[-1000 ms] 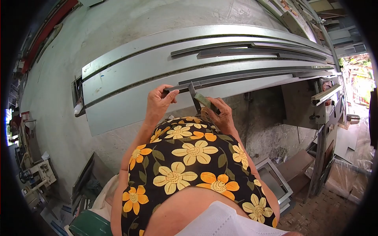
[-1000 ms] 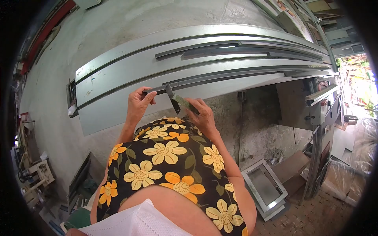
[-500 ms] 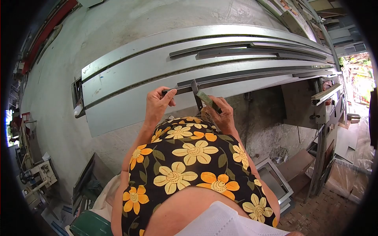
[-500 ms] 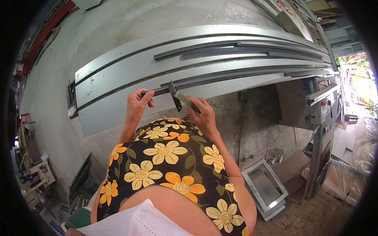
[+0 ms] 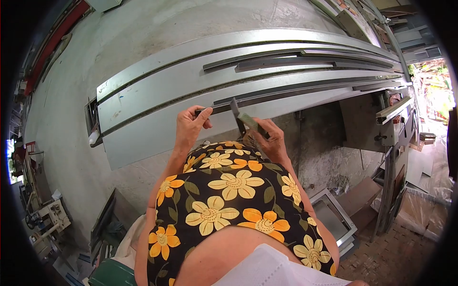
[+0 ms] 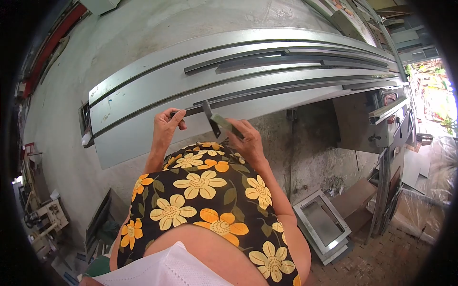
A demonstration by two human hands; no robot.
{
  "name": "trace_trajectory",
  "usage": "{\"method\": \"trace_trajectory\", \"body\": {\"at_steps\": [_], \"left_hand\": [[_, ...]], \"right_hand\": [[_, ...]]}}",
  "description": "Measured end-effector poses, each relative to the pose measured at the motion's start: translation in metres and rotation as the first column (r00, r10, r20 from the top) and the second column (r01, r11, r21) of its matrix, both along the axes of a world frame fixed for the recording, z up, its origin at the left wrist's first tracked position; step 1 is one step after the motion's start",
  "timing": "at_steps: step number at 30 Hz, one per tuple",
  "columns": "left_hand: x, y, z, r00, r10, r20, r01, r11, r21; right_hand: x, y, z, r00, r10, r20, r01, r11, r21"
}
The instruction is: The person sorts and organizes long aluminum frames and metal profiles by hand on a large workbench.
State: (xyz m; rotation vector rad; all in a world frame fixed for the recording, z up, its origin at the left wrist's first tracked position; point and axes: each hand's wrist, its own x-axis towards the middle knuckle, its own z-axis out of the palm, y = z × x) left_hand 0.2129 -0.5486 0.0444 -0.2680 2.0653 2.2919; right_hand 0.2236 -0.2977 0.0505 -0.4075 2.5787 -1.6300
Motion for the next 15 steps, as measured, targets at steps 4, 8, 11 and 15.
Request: {"method": "trace_trajectory", "body": {"at_steps": [4, 8, 11, 15], "left_hand": [[0.0, 0.0, 0.001, 1.0, -0.007, 0.008, 0.007, 1.0, -0.008], [-0.002, -0.001, 0.0, 1.0, 0.005, 0.017, -0.005, 1.0, 0.004], [-0.004, -0.002, -0.002, 1.0, 0.005, 0.03, -0.005, 1.0, -0.001], [-0.007, -0.006, -0.008, 0.997, 0.012, 0.072, -0.013, 1.0, 0.005]], "right_hand": [[-0.002, 0.0, -0.006, 0.999, -0.026, 0.038, 0.024, 0.998, 0.059], [-0.008, 0.013, -0.014, 0.993, -0.109, -0.043, 0.111, 0.993, 0.046], [-0.012, 0.027, -0.015, 0.981, -0.191, -0.043, 0.194, 0.977, 0.086], [-0.02, 0.046, -0.029, 0.952, -0.289, -0.105, 0.297, 0.952, 0.073]]}}
